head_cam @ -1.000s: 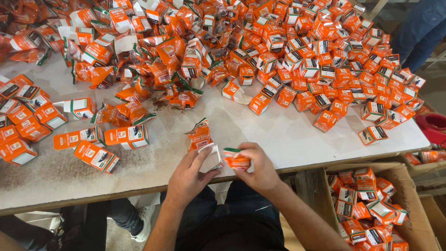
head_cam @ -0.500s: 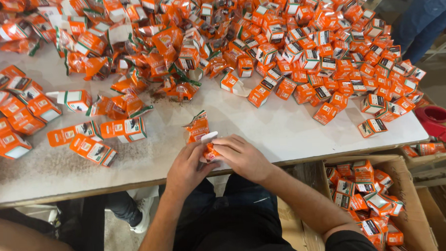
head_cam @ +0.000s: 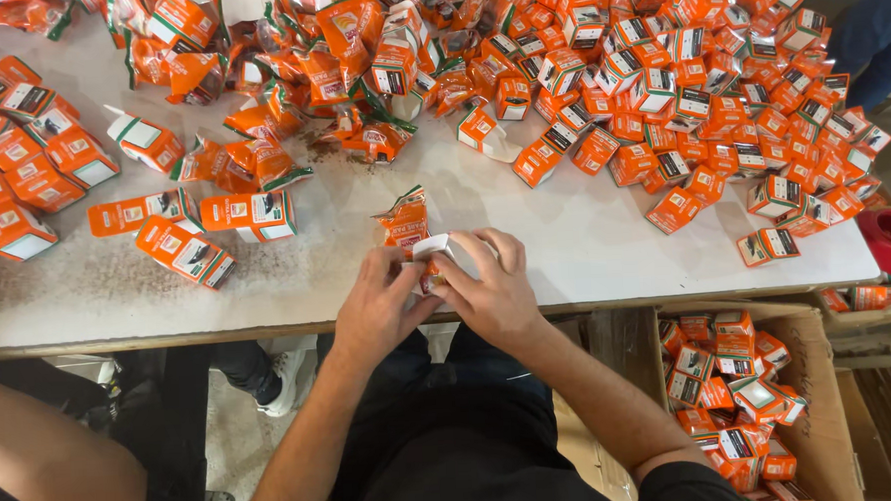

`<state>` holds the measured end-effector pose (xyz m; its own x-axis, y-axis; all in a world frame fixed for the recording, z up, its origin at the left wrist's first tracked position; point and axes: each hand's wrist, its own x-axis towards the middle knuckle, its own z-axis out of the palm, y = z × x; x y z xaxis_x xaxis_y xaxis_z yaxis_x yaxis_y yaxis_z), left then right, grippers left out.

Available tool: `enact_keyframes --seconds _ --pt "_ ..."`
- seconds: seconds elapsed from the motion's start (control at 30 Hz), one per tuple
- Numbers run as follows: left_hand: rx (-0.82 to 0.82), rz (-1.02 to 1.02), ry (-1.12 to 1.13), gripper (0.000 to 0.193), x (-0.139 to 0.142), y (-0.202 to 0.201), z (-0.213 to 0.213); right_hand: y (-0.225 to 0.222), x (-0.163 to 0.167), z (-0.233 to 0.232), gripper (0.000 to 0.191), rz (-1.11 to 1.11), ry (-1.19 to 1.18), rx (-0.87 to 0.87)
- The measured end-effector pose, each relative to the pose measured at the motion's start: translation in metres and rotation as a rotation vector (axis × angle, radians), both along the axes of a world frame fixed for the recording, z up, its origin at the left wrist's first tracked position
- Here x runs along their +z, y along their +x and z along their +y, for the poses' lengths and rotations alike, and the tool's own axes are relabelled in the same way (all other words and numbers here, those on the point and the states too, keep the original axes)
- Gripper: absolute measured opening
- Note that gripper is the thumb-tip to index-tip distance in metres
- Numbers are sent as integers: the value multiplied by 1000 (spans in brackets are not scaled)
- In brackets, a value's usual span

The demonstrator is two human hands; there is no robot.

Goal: The person packs small orange product boxes at a work table. They pick up a plastic-wrapped item, place it into an open orange carton, fold the carton flaps closed, and set the finished box aside, repeating the cycle continuously while other workers pack alongside.

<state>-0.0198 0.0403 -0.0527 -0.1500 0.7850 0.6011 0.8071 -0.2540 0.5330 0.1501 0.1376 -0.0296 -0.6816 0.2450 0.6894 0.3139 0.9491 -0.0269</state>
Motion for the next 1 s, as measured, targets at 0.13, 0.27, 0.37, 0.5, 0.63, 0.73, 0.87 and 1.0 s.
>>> enact_keyframes --seconds 0.13,0.27,0.37,0.5,0.63,0.73,0.87,1.0 --pt "-12 -52 189 41 2 3 -4 3 3 3 42 -125 8 3" --pt "-39 162 237 43 10 6 -7 4 -5 7 51 -169 -74 31" --pt "-49 117 222 39 14 6 -7 5 -16 4 53 33 -291 78" --pt "-73 58 233 37 9 5 -5 7 -26 -2 61 210 -510 128" --pt "-84 6 198 41 -2 4 -5 7 -33 2 54 177 -423 206" --pt "11 -53 131 41 -7 5 -6 6 -38 8 41 146 -539 236" --pt "-47 -79 122 38 -8 2 -4 1 -40 14 35 246 -1099 212" --pt "-64 -87 39 38 -17 -1 -5 9 -36 22 50 67 -1059 217"
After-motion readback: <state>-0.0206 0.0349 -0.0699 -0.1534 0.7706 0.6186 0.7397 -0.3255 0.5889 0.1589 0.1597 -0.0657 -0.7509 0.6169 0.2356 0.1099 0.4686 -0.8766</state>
